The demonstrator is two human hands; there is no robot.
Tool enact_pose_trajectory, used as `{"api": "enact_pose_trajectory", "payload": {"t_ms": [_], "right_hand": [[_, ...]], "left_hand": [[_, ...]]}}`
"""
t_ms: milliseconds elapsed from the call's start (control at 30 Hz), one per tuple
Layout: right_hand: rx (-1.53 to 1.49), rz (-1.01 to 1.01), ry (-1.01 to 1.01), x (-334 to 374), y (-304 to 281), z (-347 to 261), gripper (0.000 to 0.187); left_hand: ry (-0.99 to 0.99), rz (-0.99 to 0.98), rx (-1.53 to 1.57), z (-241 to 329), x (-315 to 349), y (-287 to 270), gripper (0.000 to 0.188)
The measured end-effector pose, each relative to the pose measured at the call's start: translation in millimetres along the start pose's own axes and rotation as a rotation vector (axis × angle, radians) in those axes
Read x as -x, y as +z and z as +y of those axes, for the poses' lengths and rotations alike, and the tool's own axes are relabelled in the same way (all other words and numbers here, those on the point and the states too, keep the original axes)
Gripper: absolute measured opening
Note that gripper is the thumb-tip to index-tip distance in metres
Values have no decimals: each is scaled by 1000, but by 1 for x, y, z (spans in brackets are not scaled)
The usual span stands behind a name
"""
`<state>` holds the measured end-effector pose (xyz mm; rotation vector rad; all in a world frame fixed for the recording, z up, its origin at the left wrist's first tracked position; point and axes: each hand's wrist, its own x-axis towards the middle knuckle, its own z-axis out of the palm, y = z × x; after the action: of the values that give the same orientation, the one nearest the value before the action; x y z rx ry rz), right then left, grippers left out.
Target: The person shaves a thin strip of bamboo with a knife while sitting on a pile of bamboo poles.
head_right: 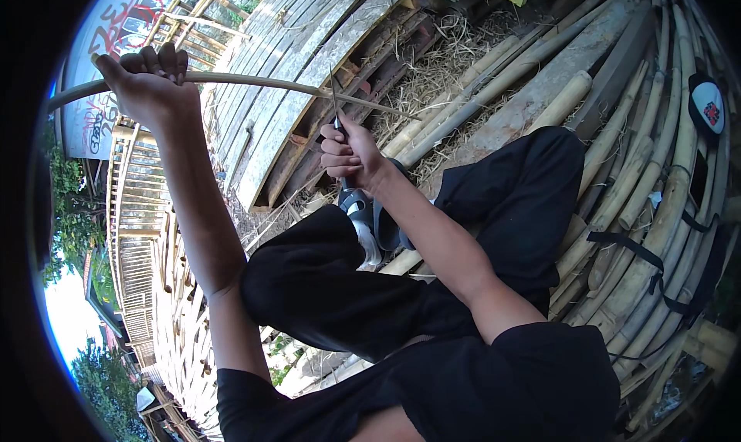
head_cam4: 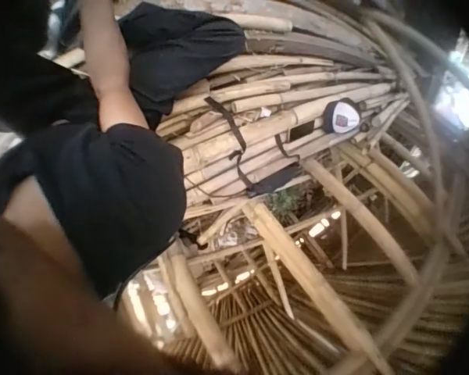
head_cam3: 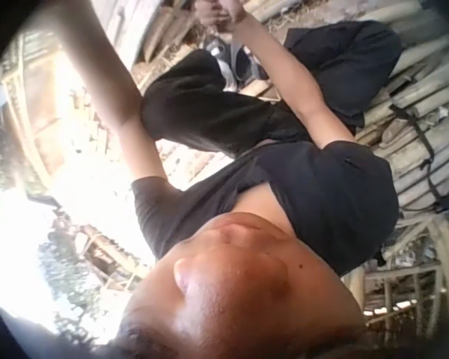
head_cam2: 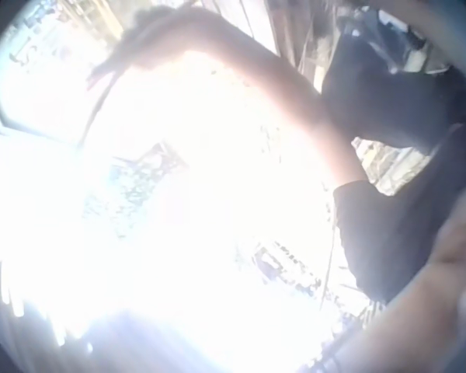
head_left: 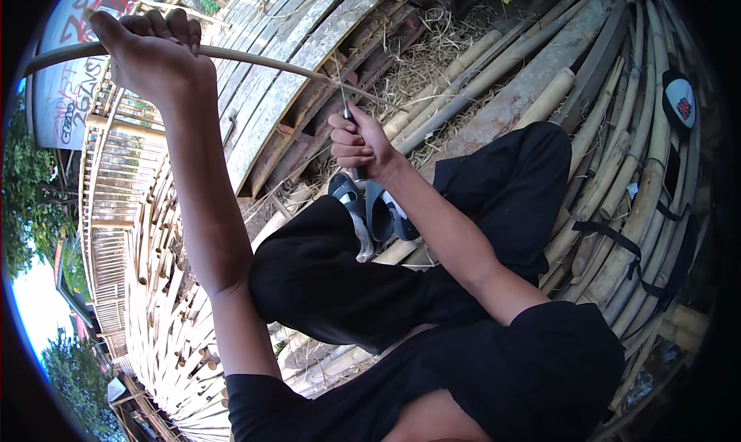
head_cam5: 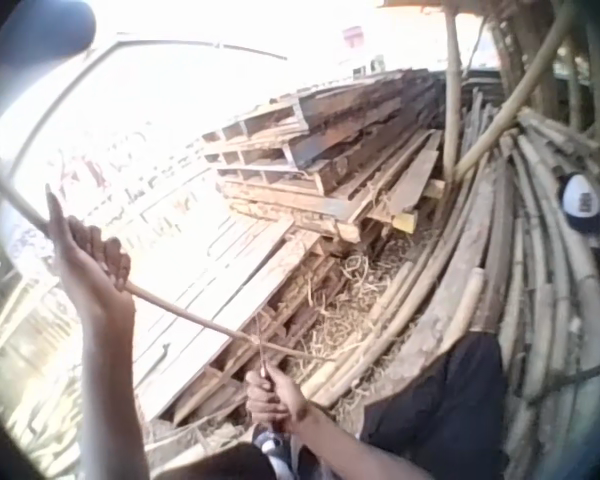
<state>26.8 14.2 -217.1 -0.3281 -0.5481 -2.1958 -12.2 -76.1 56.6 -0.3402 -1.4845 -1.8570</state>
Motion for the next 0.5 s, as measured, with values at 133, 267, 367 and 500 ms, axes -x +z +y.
{"api": "enact_pose_trajectory", "payload": {"t_ms": [133, 267, 367, 500], "right_hand": [[869, 718, -273, 0, 1, 3, 43], [1241, 906, -566, -2, -2, 7, 42], [1223, 889, -520, 6, -12, -5, 39], [1243, 1005, -449, 6, -18, -11, 43]], "left_hand": [[19, -18, -29, 3, 9, 2, 51], [6, -9, -11, 5, 10, 6, 55], [-4, 6, 5, 3, 10, 6, 55], [-1, 17, -6, 3, 10, 6, 54]]}}
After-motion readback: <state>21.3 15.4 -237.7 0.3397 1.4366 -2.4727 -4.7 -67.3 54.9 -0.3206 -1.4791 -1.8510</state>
